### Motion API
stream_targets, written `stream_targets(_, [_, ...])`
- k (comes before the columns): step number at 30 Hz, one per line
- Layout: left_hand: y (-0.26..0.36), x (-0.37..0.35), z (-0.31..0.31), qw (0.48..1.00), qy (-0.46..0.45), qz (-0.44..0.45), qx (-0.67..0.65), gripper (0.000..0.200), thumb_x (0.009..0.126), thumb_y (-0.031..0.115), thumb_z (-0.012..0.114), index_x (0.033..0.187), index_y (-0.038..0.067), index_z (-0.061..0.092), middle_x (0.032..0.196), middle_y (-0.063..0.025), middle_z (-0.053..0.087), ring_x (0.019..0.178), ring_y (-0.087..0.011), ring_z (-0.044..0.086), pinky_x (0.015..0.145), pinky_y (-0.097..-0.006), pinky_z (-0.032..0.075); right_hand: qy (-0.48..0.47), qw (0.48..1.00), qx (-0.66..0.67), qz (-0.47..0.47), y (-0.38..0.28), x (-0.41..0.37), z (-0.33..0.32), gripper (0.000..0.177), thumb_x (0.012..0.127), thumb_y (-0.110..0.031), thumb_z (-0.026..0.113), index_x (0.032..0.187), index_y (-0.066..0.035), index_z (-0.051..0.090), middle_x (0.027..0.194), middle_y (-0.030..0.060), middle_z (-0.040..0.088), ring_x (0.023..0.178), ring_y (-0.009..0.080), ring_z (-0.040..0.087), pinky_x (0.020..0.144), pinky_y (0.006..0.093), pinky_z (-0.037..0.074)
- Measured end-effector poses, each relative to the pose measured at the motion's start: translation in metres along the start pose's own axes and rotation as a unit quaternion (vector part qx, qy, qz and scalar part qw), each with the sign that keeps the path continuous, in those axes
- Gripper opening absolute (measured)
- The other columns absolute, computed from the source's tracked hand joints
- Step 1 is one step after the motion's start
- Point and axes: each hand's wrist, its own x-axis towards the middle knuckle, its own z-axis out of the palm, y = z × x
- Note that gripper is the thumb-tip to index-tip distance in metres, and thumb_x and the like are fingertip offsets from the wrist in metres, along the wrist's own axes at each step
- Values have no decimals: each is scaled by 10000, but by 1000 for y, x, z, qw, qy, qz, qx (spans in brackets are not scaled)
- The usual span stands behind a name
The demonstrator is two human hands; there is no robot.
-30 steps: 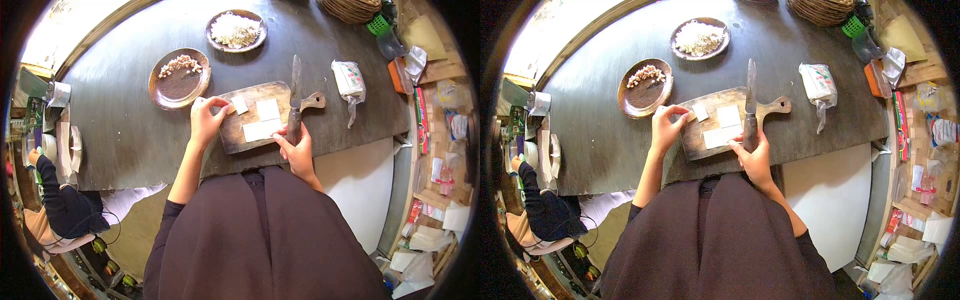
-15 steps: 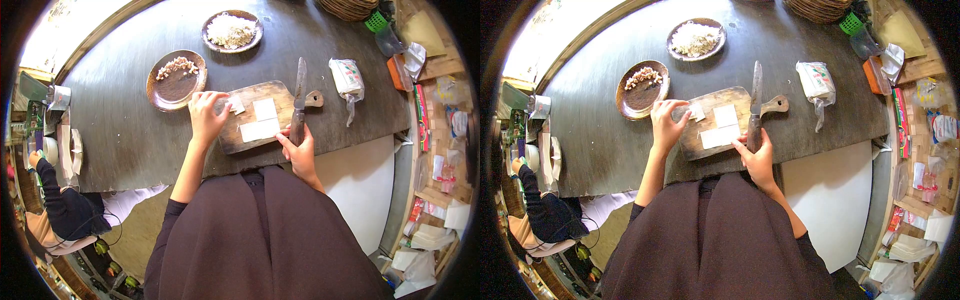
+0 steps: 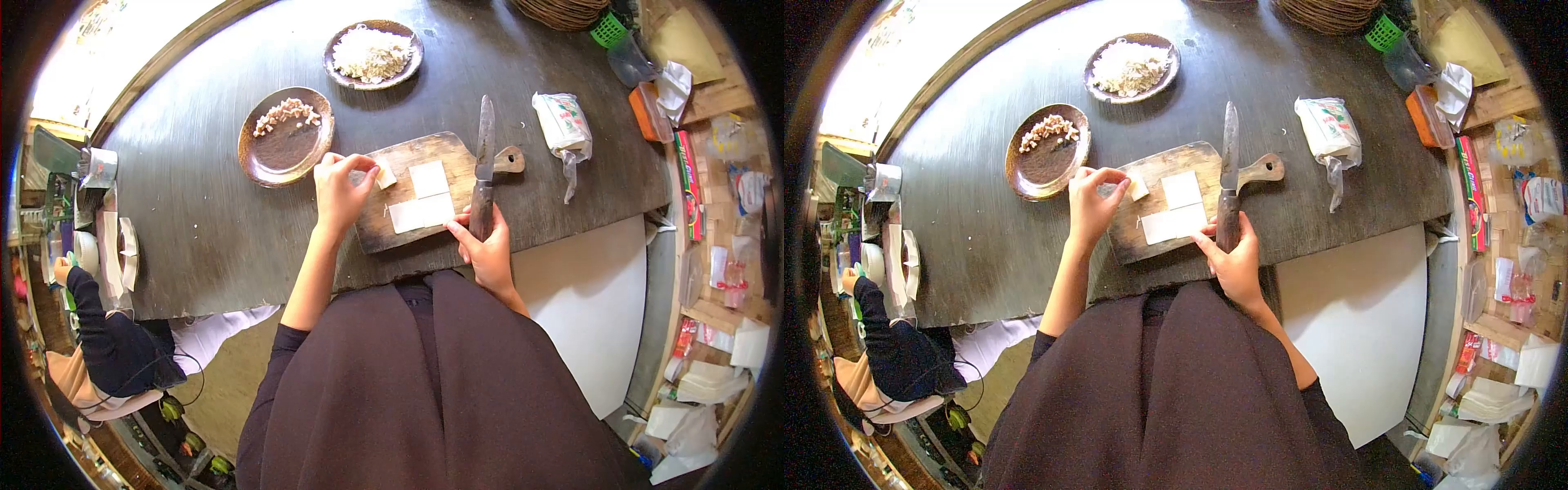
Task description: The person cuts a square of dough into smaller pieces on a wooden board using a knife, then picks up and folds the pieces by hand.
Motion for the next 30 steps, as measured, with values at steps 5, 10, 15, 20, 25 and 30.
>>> stream_targets(5, [1, 2, 10, 996, 19, 19, 83, 105, 789, 181, 813, 858, 124, 759, 910, -22, 707, 973, -252, 568, 905, -404, 419, -5, 1000, -1, 4, 1, -1, 1, 318, 875, -20, 765, 1072, -59, 519, 886, 44, 668, 521, 40, 511, 425, 209, 396])
stream_targets(10, [4, 1, 6, 994, 12, 35, 99, 103, 780, 200, 815, 832, 138, 752, 952, -21, 674, 1034, -270, 555, 926, -429, 409, -16, 1000, -20, 8, 0, -2, 3, 320, 873, -36, 773, 1079, -57, 528, 873, 31, 662, 514, 40, 506, 415, 210, 392])
stream_targets(15, [-2, 4, 4, 995, -9, 21, 96, 151, 765, 244, 831, 848, 139, 759, 915, -24, 667, 1022, -274, 558, 944, -449, 397, -31, 999, -31, 11, 5, -2, 6, 325, 864, -46, 784, 1080, -61, 541, 869, 23, 662, 519, 38, 513, 408, 211, 389])
stream_targets(20, [1, 6, 2, 990, -9, 26, 135, 194, 771, 282, 827, 924, 175, 770, 983, -11, 652, 1056, -269, 540, 959, -453, 382, -41, 998, -38, 11, 6, -2, 11, 313, 861, -47, 787, 1065, -66, 550, 860, 19, 668, 532, 34, 523, 410, 209, 391])
stream_targets(25, [10, -6, 7, 970, 39, 44, 234, 239, 787, 281, 806, 1016, 225, 768, 1106, -9, 610, 1130, -264, 506, 976, -438, 363, -44, 998, -39, 10, 5, -1, 12, 310, 864, -42, 781, 1069, -60, 549, 872, 24, 673, 535, 31, 524, 410, 209, 389])
stream_targets(30, [14, -15, 9, 973, 54, 36, 222, 235, 783, 268, 805, 1009, 217, 766, 1148, -35, 592, 1145, -274, 497, 976, -444, 361, -42, 998, -36, 23, 3, -1, 14, 311, 865, -38, 778, 1077, -49, 550, 869, 22, 668, 535, 30, 522, 408, 211, 387])
